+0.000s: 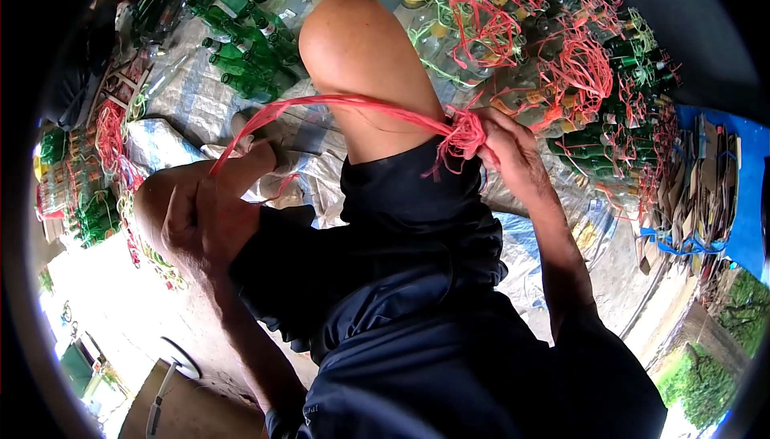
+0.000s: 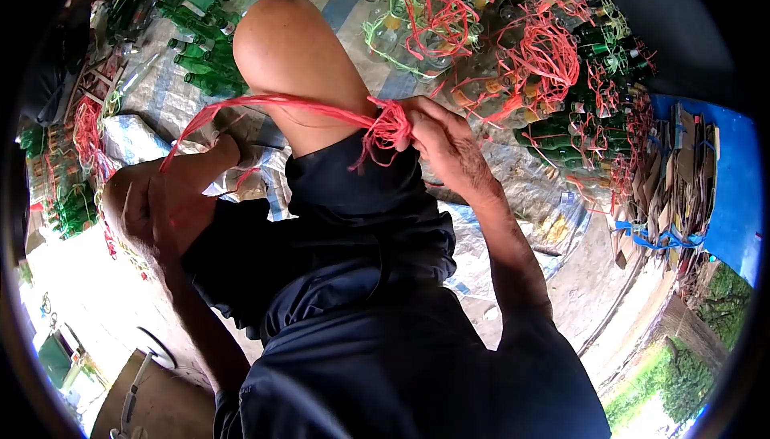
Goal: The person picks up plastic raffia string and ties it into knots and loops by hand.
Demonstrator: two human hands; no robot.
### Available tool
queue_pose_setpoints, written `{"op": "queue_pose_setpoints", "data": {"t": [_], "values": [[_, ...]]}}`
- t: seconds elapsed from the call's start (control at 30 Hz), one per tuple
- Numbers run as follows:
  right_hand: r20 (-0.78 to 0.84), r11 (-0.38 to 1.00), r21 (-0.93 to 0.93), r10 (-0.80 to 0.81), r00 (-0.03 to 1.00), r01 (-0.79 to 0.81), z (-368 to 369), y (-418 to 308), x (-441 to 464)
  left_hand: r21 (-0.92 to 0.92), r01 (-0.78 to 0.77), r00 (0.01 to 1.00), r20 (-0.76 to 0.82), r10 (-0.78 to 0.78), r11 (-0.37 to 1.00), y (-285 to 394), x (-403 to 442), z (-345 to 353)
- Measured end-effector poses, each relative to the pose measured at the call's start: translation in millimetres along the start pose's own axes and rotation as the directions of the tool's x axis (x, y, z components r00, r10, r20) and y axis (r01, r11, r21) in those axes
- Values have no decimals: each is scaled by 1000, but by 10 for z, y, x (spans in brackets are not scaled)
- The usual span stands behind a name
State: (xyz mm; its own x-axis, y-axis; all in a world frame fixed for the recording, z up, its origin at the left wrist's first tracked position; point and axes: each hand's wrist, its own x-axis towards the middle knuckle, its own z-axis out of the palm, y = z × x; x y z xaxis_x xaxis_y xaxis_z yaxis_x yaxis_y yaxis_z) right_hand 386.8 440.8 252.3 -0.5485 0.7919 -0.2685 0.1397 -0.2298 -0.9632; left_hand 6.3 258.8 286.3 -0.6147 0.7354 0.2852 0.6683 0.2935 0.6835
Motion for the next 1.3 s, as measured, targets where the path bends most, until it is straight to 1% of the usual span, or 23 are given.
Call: {"op": "queue_pose_setpoints", "data": {"t": [0.07, 0.1, 0.2, 0.23, 0.3, 0.33, 0.37, 0.4, 0.47, 0.5, 0.6, 0.7, 0.77, 0.83, 0.9, 1.0, 1.1, 1.2, 1.3], "values": [[8, 990, 122, 66, 998, -66, -8, 2, -32, 32, 9, 1000, 1, -9, 999, 11, -12, -16], [10, 992, 107, 59, 998, -60, -8, 1, -38, 49, 14, 1000, 0, -14, 999, 12, -16, -24], [7, 997, 63, 42, 999, -42, -10, -4, -75, 13, 11, 999, 37, -11, 1000, -10, -19, -29], [-9, 996, 56, 69, 998, -68, -15, -22, -77, 0, 34, 999, 40, -34, 999, -28, -22, -26], [-12, 996, 54, 66, 998, -65, -45, 34, -87, -27, 80, 996, 47, -79, 996, -70, -32, -14], [-12, 997, 52, 63, 998, -63, -49, 71, -85, -51, 70, 997, 40, -68, 996, -74, -29, -1], [-28, 998, -53, -32, 999, 30, -34, 105, -79, -74, 61, 998, 32, -59, 995, -76, -25, 15], [-44, 999, -32, -5, 999, 3, -31, 115, -85, -97, 51, 998, 25, -49, 994, -78, -26, 22], [-74, 999, 11, 49, 996, -48, 1, 83, -85, -79, 73, 996, 60, -69, 994, -102, -26, -19], [-86, 999, 23, 45, 995, -43, 7, 86, -87, -69, 84, 994, 77, -79, 994, -110, -26, -36], [-133, 985, 145, 114, 985, -94, 30, 2, -55, -53, 38, 999, 14, -38, 998, -109, -24, -39], [-143, 997, 49, 63, 988, -56, -63, 130, -34, -61, 69, 997, -12, -70, 996, -158, -27, -25], [-163, 996, 50, 84, 983, -77, -75, 124, -26, -13, 18, 1000, -8, -18, 1000, -107, -10, -23], [-191, 981, 133, 166, 967, -143, -79, 81, -46, 29, -24, 1000, 7, 23, 999, -49, 13, -32], [-190, 973, 187, 170, 967, -135, -109, 123, -54, 63, -57, 998, 29, 55, 996, 4, 49, -34], [-210, 946, 297, 199, 957, -132, -81, 118, -48, 185, -229, 973, 61, 221, 956, 101, 115, -42], [-203, 920, 365, 227, 953, -142, -19, 32, -71, 173, -262, 965, 68, 254, 949, 43, 129, -59], [-223, 916, 374, 240, 945, -145, 35, -74, -60, -15, -98, 995, 29, 98, 995, 14, 66, -17], [-236, 917, 374, 235, 943, -135, 58, -134, -59, 31, 75, 993, 87, -77, 997, -128, 25, -72]]}}
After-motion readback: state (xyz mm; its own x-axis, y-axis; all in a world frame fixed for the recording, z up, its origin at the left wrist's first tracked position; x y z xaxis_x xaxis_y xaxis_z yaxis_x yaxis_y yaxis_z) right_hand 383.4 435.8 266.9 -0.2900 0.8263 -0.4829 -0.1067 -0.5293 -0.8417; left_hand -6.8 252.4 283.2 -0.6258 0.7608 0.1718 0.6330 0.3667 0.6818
